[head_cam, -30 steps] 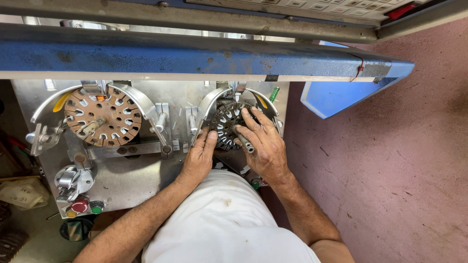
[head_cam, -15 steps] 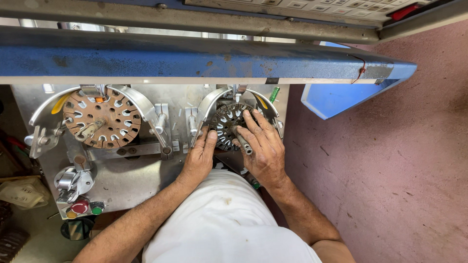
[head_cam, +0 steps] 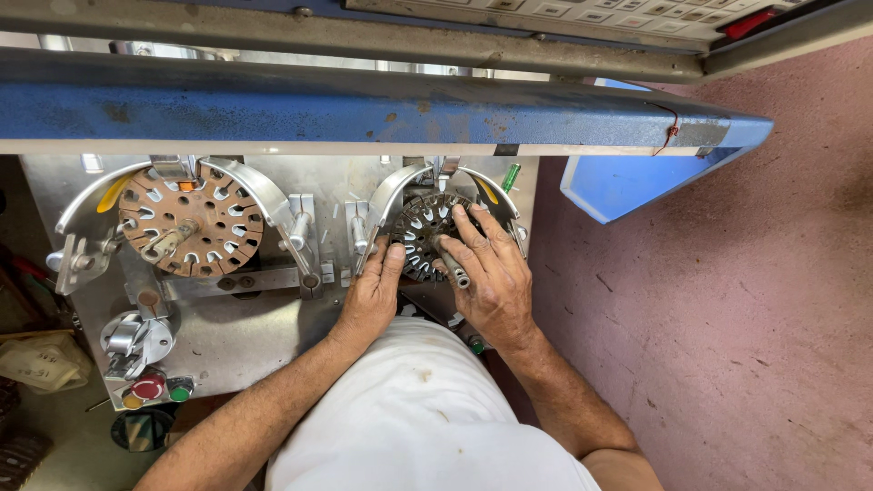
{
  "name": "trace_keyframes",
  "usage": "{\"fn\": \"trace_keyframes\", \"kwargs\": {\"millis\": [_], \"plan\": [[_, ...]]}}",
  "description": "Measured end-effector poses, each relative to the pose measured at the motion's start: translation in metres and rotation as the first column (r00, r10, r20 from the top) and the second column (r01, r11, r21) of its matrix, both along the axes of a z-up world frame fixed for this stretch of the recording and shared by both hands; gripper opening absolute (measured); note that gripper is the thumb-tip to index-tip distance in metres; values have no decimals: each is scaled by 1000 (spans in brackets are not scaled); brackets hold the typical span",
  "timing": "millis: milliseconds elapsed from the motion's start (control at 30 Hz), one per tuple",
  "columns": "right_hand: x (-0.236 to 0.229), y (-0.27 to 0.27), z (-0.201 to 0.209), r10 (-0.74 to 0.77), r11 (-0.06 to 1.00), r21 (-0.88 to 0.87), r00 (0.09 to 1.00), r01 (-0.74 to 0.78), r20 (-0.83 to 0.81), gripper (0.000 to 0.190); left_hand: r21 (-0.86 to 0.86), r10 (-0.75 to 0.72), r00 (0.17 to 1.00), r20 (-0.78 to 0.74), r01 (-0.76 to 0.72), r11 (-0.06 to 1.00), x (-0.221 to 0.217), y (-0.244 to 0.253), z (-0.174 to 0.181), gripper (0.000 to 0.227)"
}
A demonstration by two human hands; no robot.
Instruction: The person assembles small metal components on a machine workbench. They use an Allen key to tighten screws on a cylindrical metal part, then place it into a slot on the machine. The person repeats this process with another similar part.
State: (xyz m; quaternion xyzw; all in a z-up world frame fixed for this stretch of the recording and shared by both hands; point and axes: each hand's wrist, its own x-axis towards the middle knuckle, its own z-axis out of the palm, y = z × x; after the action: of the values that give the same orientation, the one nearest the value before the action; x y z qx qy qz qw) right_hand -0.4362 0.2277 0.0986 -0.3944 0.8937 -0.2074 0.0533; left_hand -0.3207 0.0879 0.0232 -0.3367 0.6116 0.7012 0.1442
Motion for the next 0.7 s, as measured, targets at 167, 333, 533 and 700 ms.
{"fn": "trace_keyframes", "kwargs": {"millis": [167,333,533,700], "plan": [[1,1,0,-1,1000,0,1000,1,0,30,-4,11,999,-31,-11,1000,0,0,2,56],[2,0,-1,-12,1000,-13,1000,12,-1,31,-49,10,997,-74,-14,999,0,-1,3,53],[3,1,-3,-13,1000,-15,1000,13,-13,31,-79,0,997,-75,-6,997,0,-1,1,55],[7,-1,-3,-46,999,-25,999,46,-13,30,-35,-20,999,-39,18,999,1,-1,0,57]]}}
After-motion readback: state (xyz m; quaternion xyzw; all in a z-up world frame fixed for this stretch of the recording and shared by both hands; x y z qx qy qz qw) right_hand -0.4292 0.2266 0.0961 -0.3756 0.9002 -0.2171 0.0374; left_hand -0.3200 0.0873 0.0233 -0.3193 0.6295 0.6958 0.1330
